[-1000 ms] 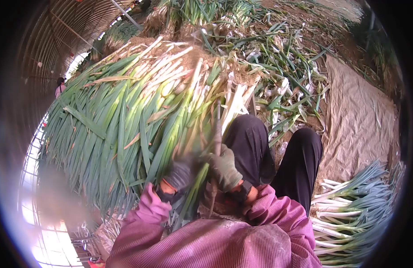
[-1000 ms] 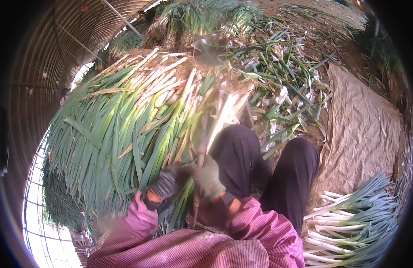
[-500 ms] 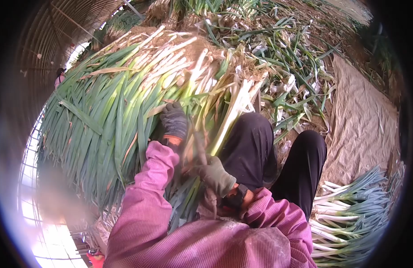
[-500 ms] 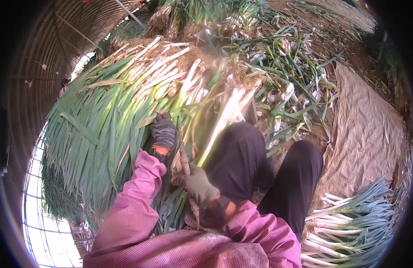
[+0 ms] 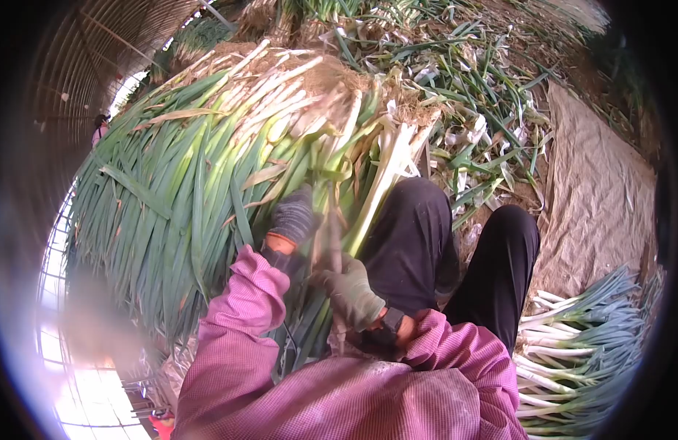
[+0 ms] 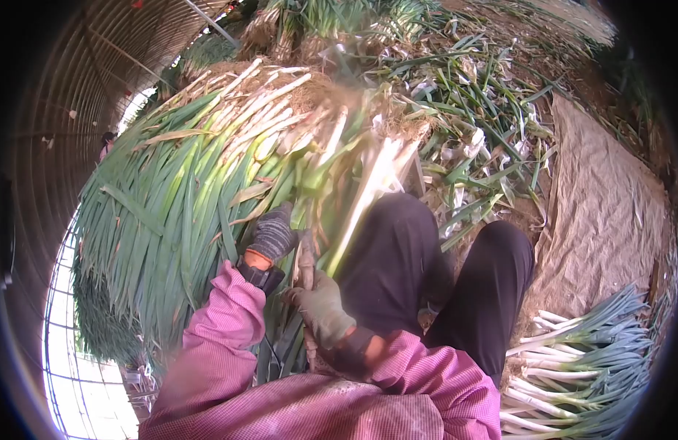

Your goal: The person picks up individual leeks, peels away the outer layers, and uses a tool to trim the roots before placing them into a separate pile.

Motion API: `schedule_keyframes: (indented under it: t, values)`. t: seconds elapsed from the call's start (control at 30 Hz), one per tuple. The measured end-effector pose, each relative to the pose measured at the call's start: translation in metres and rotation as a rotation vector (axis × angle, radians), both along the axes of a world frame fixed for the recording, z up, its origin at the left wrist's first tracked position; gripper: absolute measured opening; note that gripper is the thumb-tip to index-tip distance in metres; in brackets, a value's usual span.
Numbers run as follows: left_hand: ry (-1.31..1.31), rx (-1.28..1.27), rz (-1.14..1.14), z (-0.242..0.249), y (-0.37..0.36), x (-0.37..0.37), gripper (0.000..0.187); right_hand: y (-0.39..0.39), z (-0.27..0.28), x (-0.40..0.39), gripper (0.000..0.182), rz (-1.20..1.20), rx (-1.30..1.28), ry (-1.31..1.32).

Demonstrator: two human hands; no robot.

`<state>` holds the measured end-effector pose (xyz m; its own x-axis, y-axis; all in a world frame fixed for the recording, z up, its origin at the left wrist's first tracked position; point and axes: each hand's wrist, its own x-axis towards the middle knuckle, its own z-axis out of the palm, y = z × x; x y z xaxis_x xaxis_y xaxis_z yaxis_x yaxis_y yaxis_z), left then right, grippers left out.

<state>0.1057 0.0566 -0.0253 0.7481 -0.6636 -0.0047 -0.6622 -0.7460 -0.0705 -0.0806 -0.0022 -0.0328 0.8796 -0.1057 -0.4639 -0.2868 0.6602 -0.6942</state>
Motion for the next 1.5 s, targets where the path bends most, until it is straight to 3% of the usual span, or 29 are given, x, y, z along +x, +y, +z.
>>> schedule_keyframes:
  t: [0.07, 0.2, 0.3, 0.47, 0.6, 0.77, 0.87, 0.97, 1.07, 1.17, 1.37, 1.5]
  values:
    - [-0.007, -0.028, 0.011, -0.009, 0.008, 0.004, 0.037, 0.012, -0.011, -0.004, 0.032, -0.059, 0.026, 0.016]
    - [-0.004, -0.053, 0.047, -0.009, 0.006, 0.008, 0.04, 0.004, 0.032, -0.024, 0.03, 0.142, -0.031, 0.146]
    - [-0.05, -0.019, -0.131, 0.007, 0.011, 0.009, 0.039, 0.011, 0.011, -0.013, 0.031, 0.005, 0.05, 0.063]
    - [0.047, 0.095, -0.1, 0.027, 0.01, 0.016, 0.057, 0.003, 0.038, -0.024, 0.032, 0.158, -0.011, 0.071]
    - [0.068, 0.193, -0.115, 0.024, 0.033, 0.015, 0.059, 0.006, 0.016, -0.009, 0.033, 0.012, 0.029, 0.043]
    - [0.121, 0.159, -0.033, 0.01, 0.068, -0.018, 0.064, -0.003, 0.016, -0.005, 0.034, 0.034, -0.018, 0.05]
    - [0.128, 0.041, -0.146, -0.015, 0.1, -0.03, 0.065, 0.001, 0.014, -0.007, 0.034, 0.053, -0.072, 0.064]
    - [0.101, 0.1, -0.194, -0.003, 0.104, -0.06, 0.059, 0.004, -0.001, 0.001, 0.034, 0.045, 0.0, 0.028]
    - [0.326, 0.167, -0.055, 0.016, 0.096, -0.082, 0.055, 0.002, -0.007, 0.007, 0.033, 0.081, 0.028, 0.028]
    - [0.656, -0.14, 0.147, 0.014, 0.111, -0.098, 0.053, -0.005, -0.001, 0.011, 0.031, 0.076, -0.012, 0.026]
    - [0.621, -0.378, -0.049, -0.018, 0.14, -0.127, 0.053, -0.01, -0.004, 0.025, 0.03, 0.023, -0.005, 0.068]
    - [0.521, -0.303, 0.087, -0.035, 0.15, -0.141, 0.057, 0.0, -0.017, 0.023, 0.029, -0.027, 0.004, 0.069]
